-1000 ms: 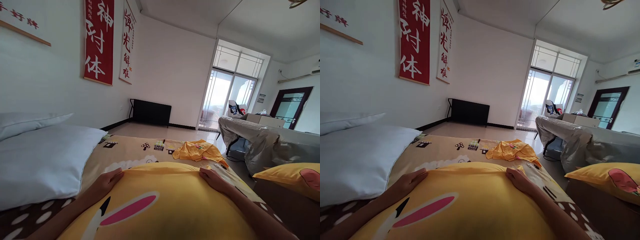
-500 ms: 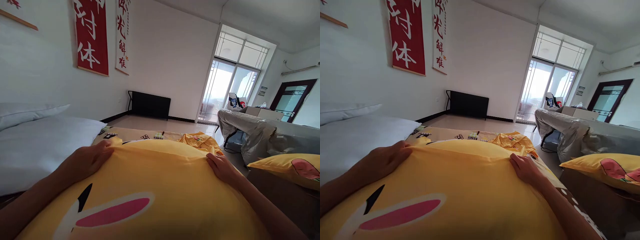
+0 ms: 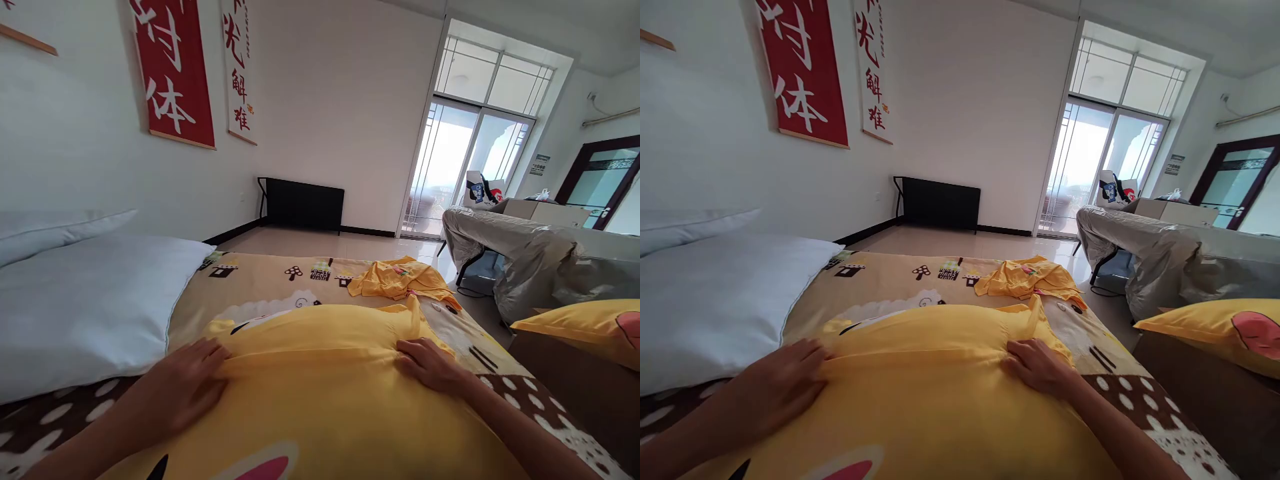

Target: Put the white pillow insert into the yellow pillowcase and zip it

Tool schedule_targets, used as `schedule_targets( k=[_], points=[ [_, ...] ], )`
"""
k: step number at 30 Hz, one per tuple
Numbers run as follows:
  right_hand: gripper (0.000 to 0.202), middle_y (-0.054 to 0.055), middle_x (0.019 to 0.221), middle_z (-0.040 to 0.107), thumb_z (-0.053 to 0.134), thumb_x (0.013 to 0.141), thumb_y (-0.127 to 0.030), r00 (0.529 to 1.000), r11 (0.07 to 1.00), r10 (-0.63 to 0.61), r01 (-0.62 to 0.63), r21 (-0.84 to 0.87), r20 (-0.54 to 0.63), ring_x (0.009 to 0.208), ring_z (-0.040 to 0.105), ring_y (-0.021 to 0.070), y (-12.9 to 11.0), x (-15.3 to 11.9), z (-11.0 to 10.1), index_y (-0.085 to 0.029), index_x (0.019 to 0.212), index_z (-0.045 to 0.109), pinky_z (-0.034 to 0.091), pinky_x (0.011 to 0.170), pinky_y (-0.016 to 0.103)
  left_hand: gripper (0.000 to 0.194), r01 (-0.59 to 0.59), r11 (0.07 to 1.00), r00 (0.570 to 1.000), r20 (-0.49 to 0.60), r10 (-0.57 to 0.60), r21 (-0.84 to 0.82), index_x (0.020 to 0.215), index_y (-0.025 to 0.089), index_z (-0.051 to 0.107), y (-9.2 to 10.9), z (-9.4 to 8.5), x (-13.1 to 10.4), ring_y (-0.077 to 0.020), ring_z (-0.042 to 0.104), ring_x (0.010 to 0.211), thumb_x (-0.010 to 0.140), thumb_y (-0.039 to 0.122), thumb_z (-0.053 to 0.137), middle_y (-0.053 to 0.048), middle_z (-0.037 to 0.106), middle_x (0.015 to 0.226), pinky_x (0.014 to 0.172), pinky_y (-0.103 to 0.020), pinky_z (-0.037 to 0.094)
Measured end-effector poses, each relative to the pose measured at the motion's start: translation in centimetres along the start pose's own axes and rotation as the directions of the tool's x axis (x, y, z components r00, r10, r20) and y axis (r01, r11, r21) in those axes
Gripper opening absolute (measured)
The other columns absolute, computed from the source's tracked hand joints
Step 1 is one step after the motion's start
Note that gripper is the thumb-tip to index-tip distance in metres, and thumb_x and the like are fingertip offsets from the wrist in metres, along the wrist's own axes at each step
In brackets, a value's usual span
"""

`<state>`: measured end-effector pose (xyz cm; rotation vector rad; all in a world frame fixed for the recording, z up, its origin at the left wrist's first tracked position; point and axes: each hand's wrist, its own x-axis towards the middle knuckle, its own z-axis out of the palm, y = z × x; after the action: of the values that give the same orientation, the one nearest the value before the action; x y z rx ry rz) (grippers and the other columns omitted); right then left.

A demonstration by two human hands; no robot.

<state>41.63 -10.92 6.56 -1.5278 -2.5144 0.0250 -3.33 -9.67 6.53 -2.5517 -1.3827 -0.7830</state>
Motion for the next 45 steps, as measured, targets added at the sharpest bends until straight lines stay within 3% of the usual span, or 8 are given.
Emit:
schedule_targets(
  k=[6, 10, 15, 21, 27, 35, 39, 45],
  points=[
    [0.037, 0.003, 0.074, 0.064, 0.038, 0.093, -0.044, 0.997, 0.994, -0.078, 0.076, -0.078, -0.017, 0.07, 0.055, 0.015, -2.8, 2.2, -4.0, -0.019, 0.075, 0.06, 0.032, 0.069, 0.027, 0.044, -0.585, 0.809, 0.811, 0.074, 0.58, 0.061, 0.129, 0.017, 0.048, 11.8, 0.6, 4.5, -0.023, 0.048, 0.123, 0.086, 0.014, 0.039, -0.009, 0.056, 0.131, 0.104, -0.035, 0.036],
    [0.031, 0.003, 0.081, 0.065, 0.053, 0.084, -0.048, 0.999, 1.0, -0.019, 0.018, 0.007, 0.035, 0.075, 0.055, 0.0167, -3.9, 3.3, -4.0, -0.023, 0.101, 0.061, 0.033, 0.064, 0.025, 0.046, -0.654, 0.744, 0.733, 0.13, 0.668, -0.137, 0.132, 0.01, 0.044, 16.6, 2.6, 6.5, -0.0239, 0.046, 0.127, 0.089, 0.024, 0.04, -0.013, 0.051, 0.136, 0.108, -0.036, 0.036],
    [0.035, 0.002, 0.079, 0.063, 0.063, 0.076, -0.045, 0.99, 0.995, 0.08, -0.086, 0.049, 0.116, 0.08, 0.054, 0.0184, -3.4, 2.8, -4.0, -0.026, 0.105, 0.06, 0.034, 0.063, 0.024, 0.046, -0.651, 0.731, 0.72, 0.136, 0.68, -0.206, 0.133, 0.011, 0.044, 16.9, 3.5, 6.6, -0.0242, 0.046, 0.127, 0.089, 0.023, 0.039, -0.013, 0.05, 0.136, 0.109, -0.037, 0.036],
    [0.019, 0.007, 0.095, 0.065, 0.05, 0.084, -0.025, 1.0, 0.966, 0.019, -0.017, -0.26, 0.006, 0.087, 0.058, 0.0214, -4.8, 2.8, -2.9, -0.021, 0.101, 0.059, 0.036, 0.068, 0.029, 0.042, -0.626, 0.739, 0.724, 0.165, 0.67, -0.249, 0.127, 0.012, 0.048, 17.0, 3.8, 6.1, -0.024, 0.049, 0.122, 0.087, 0.023, 0.041, -0.012, 0.055, 0.131, 0.107, -0.037, 0.037],
    [0.027, 0.015, 0.101, 0.063, 0.044, 0.08, -0.006, 0.923, 0.821, 0.368, -0.381, -0.424, -0.117, 0.092, 0.061, 0.0274, -3.2, 3.5, -3.3, -0.014, 0.101, 0.058, 0.038, 0.065, 0.031, 0.043, -0.585, 0.756, 0.753, 0.148, 0.641, -0.294, 0.131, 0.013, 0.044, 17.3, 4.6, 8.2, -0.0233, 0.044, 0.126, 0.091, 0.028, 0.036, -0.011, 0.051, 0.135, 0.109, -0.035, 0.034],
    [0.037, 0.012, 0.092, 0.065, 0.046, 0.074, -0.001, 0.85, 0.794, 0.48, -0.526, -0.305, -0.216, 0.082, 0.063, 0.0218, -1.5, 3.6, -4.0, -0.014, 0.108, 0.05, 0.035, 0.064, 0.027, 0.055, -0.42, 0.85, 0.823, 0.26, 0.504, -0.32, 0.134, 0.029, 0.038, 18.8, 8.0, 13.5, -0.0264, 0.041, 0.127, 0.088, 0.058, 0.033, -0.006, 0.046, 0.139, 0.103, -0.041, 0.035],
    [0.04, 0.008, 0.089, 0.065, 0.039, 0.066, 0.0, 0.88, 0.909, 0.392, -0.415, -0.033, -0.27, 0.08, 0.059, 0.0196, 1.0, 4.4, -2.8, -0.016, 0.101, 0.051, 0.034, 0.065, 0.026, 0.062, -0.357, 0.888, 0.817, 0.363, 0.447, -0.289, 0.134, 0.023, 0.039, 19.4, 9.8, 14.6, -0.0298, 0.05, 0.118, 0.088, 0.061, 0.025, -0.011, 0.055, 0.128, 0.096, -0.044, 0.038],
    [0.04, 0.003, 0.076, 0.059, 0.036, 0.058, -0.006, 0.822, 0.935, 0.346, -0.26, 0.241, -0.452, 0.069, 0.052, 0.019, 1.3, 5.3, -3.0, -0.018, 0.094, 0.05, 0.032, 0.06, 0.026, 0.062, -0.361, 0.903, 0.827, 0.368, 0.425, -0.232, 0.132, 0.014, 0.043, 20.5, 11.6, 13.6, -0.0298, 0.06, 0.1, 0.092, 0.053, 0.017, -0.016, 0.064, 0.112, 0.091, -0.046, 0.039]
  ],
)
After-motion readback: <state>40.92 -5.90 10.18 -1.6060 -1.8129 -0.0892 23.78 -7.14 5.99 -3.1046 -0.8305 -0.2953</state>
